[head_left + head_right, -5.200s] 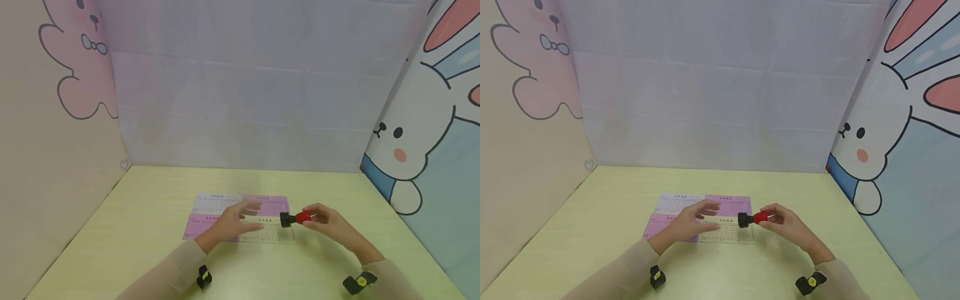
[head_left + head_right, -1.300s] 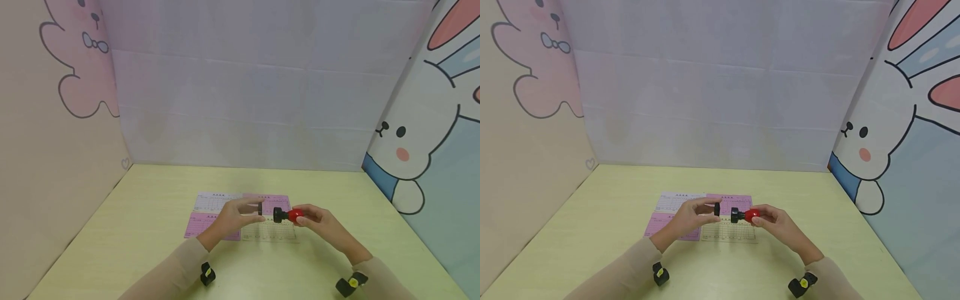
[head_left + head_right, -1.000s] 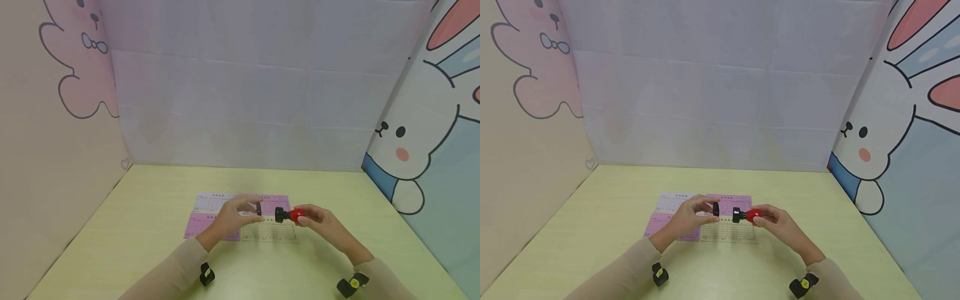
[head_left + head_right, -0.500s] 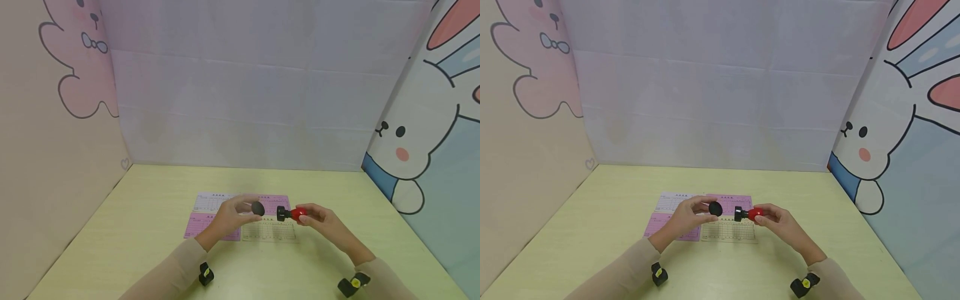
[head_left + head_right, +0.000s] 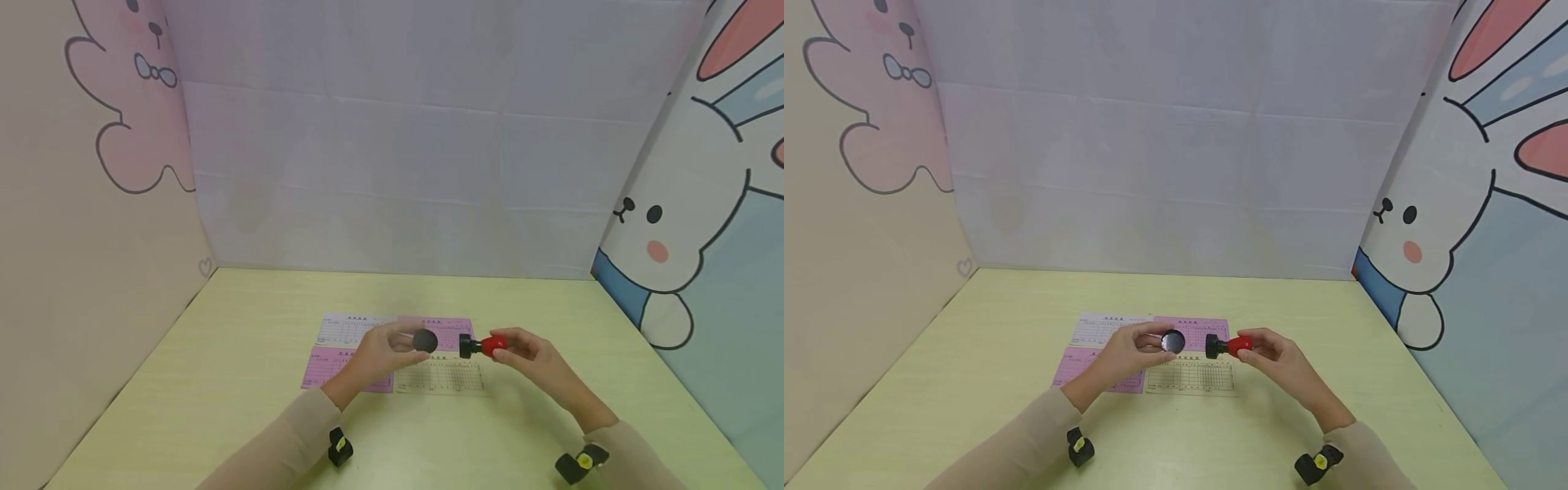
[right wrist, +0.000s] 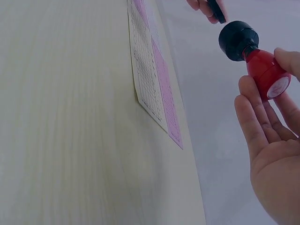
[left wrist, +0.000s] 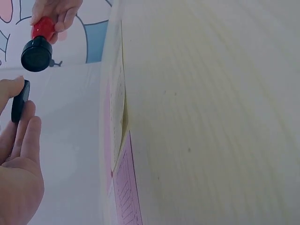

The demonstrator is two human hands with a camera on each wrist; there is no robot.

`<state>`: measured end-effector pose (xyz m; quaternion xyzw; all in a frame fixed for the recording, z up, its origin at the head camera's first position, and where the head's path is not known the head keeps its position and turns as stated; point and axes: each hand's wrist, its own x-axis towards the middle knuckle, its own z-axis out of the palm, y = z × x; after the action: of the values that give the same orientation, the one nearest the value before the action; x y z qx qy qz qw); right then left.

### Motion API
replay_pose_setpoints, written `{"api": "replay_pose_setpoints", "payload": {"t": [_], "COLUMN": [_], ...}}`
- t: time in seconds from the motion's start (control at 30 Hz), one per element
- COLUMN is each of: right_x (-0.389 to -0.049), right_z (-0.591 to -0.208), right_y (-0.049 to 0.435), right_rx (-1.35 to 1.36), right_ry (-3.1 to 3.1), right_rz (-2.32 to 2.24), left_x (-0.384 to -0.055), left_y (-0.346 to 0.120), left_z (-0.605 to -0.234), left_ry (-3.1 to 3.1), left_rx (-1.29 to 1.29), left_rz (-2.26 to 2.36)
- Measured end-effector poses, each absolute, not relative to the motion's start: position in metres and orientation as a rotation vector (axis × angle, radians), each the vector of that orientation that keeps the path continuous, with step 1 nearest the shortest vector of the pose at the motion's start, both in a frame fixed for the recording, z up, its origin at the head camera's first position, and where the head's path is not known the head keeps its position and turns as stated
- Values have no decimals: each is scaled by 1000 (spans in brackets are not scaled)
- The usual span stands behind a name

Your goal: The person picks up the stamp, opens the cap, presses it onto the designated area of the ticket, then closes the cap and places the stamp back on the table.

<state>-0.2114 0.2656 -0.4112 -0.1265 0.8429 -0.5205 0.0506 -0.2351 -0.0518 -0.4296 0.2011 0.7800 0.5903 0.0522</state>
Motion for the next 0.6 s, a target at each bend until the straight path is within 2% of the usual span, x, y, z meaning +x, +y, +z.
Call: {"api": "replay_pose_setpoints", "payload": {"t": [0.17, 0.6], "right_x": [-210, -208], "right_z": [-411, -407], "right_y": [269, 278], "right_rx": [-390, -321], "right_ry": [2586, 2681], "right_rz": [-1586, -1531], "left_x": [-235, -239], "left_y": [-48, -37], "left_z": [-431, -438], "left_ry": [2388, 2434], "left_rx": [612, 804], "left_rz": [1770, 1683]}}
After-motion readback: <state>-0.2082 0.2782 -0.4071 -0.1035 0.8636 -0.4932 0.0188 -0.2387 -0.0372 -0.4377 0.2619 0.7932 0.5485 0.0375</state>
